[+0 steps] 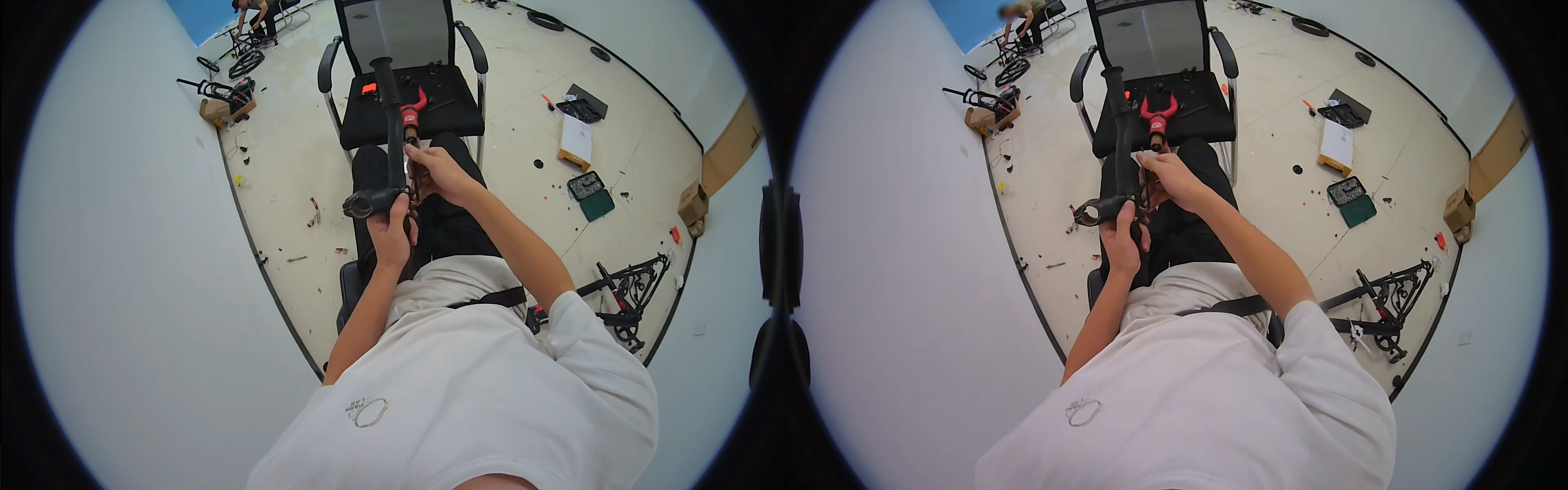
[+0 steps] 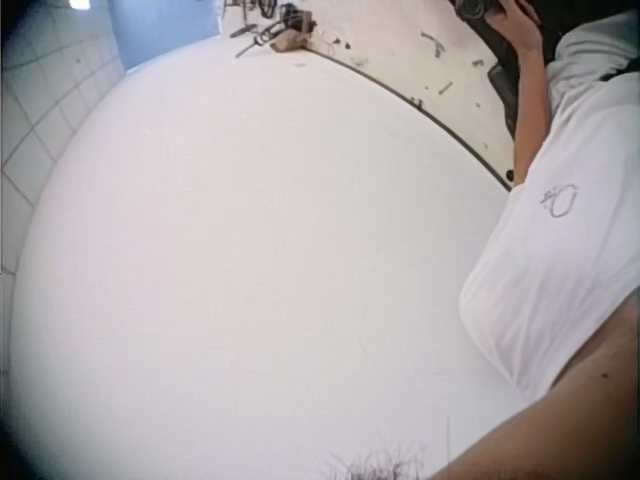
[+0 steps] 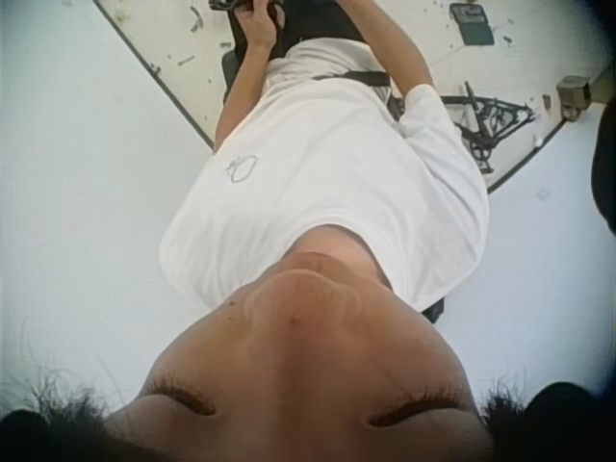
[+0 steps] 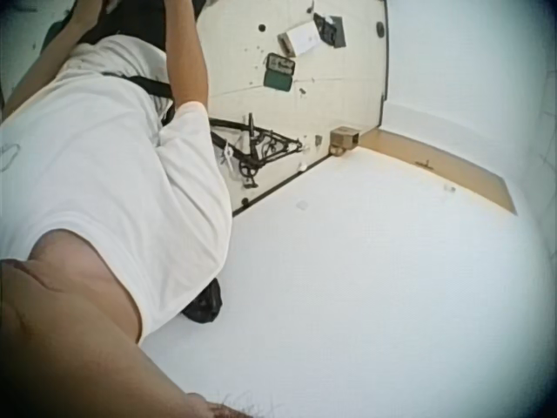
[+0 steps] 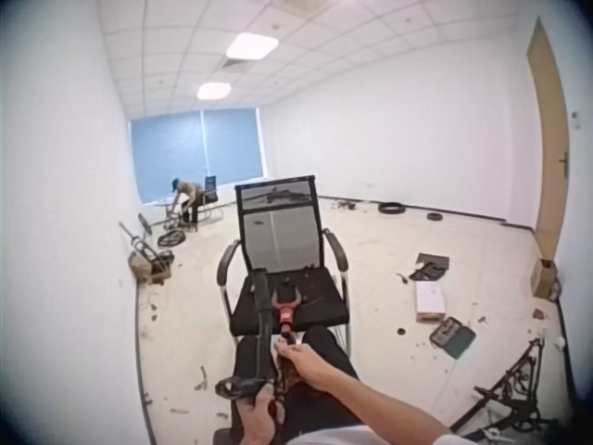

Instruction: The person sits on a chair and uses an Allen key to tighten bolts on a bicycle handlebar stem. They repeatedly adjust the grip and rotate the tool to secure the component.

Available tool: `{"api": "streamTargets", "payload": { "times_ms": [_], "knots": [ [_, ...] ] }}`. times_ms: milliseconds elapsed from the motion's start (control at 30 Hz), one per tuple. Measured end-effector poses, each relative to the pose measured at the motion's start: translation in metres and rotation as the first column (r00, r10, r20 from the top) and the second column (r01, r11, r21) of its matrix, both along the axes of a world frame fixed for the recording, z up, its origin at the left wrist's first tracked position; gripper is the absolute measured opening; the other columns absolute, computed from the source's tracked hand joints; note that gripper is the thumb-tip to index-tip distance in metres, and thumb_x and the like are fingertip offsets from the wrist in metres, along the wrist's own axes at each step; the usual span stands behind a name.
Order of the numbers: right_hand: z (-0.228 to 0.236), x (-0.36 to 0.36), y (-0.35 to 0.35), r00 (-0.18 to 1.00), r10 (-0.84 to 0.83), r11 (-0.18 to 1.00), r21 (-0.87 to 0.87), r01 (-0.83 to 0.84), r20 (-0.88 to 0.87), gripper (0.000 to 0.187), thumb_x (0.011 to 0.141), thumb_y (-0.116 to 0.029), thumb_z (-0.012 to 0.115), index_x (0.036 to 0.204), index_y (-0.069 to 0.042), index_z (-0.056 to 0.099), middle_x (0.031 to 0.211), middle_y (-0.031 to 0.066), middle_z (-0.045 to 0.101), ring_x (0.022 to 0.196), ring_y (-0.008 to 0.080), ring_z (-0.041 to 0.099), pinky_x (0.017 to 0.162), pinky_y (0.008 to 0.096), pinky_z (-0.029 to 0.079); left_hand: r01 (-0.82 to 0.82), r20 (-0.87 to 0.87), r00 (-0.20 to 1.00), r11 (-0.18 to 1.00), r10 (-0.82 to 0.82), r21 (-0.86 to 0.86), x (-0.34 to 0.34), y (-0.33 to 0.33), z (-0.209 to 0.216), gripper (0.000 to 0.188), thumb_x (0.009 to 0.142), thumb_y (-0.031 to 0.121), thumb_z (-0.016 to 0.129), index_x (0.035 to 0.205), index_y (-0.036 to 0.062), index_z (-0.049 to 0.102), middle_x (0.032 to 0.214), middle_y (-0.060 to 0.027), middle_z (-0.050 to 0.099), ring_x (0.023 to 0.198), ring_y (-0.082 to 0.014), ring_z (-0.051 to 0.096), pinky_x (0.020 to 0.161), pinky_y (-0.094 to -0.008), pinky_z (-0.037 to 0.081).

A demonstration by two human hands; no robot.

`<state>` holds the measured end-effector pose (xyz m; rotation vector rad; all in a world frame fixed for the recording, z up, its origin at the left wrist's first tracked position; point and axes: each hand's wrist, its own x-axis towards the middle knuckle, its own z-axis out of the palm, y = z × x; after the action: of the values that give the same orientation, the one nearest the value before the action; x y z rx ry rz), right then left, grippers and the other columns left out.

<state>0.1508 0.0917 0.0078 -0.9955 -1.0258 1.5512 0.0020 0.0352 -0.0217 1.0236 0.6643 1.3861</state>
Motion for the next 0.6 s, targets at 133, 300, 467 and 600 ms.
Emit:
{"api": "streamTargets", "payload": {
  "times_ms": [133, 300, 467, 600],
  "knots": [
    [0.007, -0.009, -0.011, 0.995, -0.088, 0.993, 0.077, 0.091, -0.039, 0.039, 0.097, -0.035, 0.049, 0.076, -0.004, 0.059, 0.059, 0.0034, 0.059, 0.049, 0.0120, 0.059, 0.045, 0.0240, 0.046, 0.049, 0.036, 0.998, 0.999, -0.049, 0.003, -0.005, 0.007, -0.009, 0.021, 0.090, 0.022, 0.059, 0.084, 0.0021, 0.061, 0.060, -0.0022, 0.054, 0.036, -0.0078, 0.043, 0.035, -0.0218, 0.031],
    [-0.007, -0.015, -0.014, 0.947, -0.297, 0.907, 0.345, 0.241, 0.119, 0.041, 0.098, -0.032, 0.048, 0.070, -0.003, 0.056, 0.055, 0.0008, 0.054, 0.044, 0.0075, 0.052, 0.041, 0.0224, 0.038, 0.100, -0.036, 0.994, 0.995, -0.099, 0.030, -0.008, 0.008, -0.011, 0.030, 0.092, 0.027, 0.053, 0.085, -0.0020, 0.056, 0.065, -0.0097, 0.057, 0.036, -0.0127, 0.044, 0.033, -0.0246, 0.034],
    [-0.012, -0.018, -0.012, 0.932, -0.342, 0.847, 0.467, 0.252, 0.118, 0.037, 0.098, -0.031, 0.049, 0.073, -0.004, 0.054, 0.056, 0.0007, 0.053, 0.044, 0.0071, 0.051, 0.040, 0.0215, 0.039, 0.092, -0.024, 0.995, 0.996, -0.092, 0.006, -0.011, 0.009, -0.015, 0.032, 0.091, 0.029, 0.053, 0.086, -0.0023, 0.056, 0.064, -0.0096, 0.057, 0.036, -0.0130, 0.044, 0.033, -0.0247, 0.033],
    [-0.008, -0.017, -0.014, 0.953, -0.281, 0.897, 0.384, 0.219, 0.113, 0.038, 0.098, -0.032, 0.049, 0.074, -0.004, 0.054, 0.056, 0.0003, 0.052, 0.045, 0.0072, 0.051, 0.041, 0.0213, 0.040, 0.064, 0.002, 0.998, 0.998, -0.064, 0.003, -0.012, 0.015, -0.026, 0.034, 0.092, 0.031, 0.052, 0.087, -0.0030, 0.056, 0.064, -0.0104, 0.056, 0.036, -0.0134, 0.044, 0.034, -0.0255, 0.033]
  ]
}}
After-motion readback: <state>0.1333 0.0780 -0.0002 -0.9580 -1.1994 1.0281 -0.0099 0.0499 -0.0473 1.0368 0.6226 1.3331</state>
